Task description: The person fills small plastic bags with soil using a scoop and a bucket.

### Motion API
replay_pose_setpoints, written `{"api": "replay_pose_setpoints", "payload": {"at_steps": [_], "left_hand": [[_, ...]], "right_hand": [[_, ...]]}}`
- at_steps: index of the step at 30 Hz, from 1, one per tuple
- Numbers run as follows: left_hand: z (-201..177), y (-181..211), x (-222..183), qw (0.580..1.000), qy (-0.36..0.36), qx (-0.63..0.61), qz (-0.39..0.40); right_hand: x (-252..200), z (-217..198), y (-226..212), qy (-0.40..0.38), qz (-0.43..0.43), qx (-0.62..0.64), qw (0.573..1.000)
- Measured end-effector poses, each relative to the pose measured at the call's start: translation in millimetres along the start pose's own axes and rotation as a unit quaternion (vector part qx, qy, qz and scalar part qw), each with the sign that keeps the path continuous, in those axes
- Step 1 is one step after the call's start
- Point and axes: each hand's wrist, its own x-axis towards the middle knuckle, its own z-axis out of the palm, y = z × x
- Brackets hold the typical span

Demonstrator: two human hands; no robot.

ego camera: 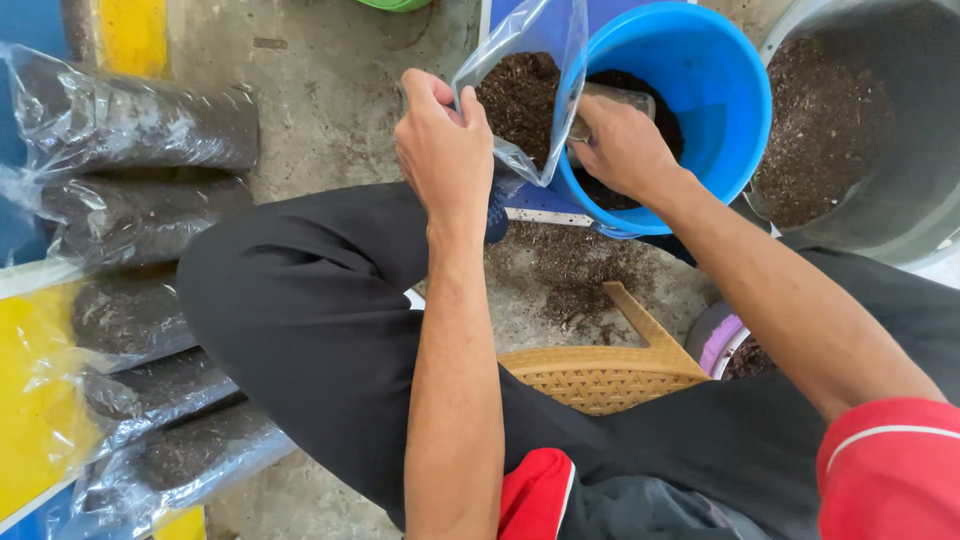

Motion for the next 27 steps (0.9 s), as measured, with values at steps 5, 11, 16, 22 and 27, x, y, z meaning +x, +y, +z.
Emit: {"api": "replay_pose_setpoints", "payload": {"at_steps": [5,11,16,22,27], "left_hand": [[-14,13,-6,0.998,0.047,-0.036,0.033],[-36,49,-42,0.982,0.105,-0.066,0.143],[-39,86,-102,0.974,-0.145,-0.159,0.073],[28,48,-139,0.890,-0.439,0.003,-0.124],[97,6,-129,0.883,-0.391,-0.004,-0.259]], "right_hand": [[-26,-16,-8,-0.064,0.047,-0.121,0.989],[-96,-74,11,-0.236,0.027,-0.474,0.848],[-100,-84,51,-0.330,0.120,-0.516,0.781],[-84,-61,69,-0.413,0.207,-0.414,0.784],[-70,-39,78,-0.461,0.233,-0.299,0.802]]}}
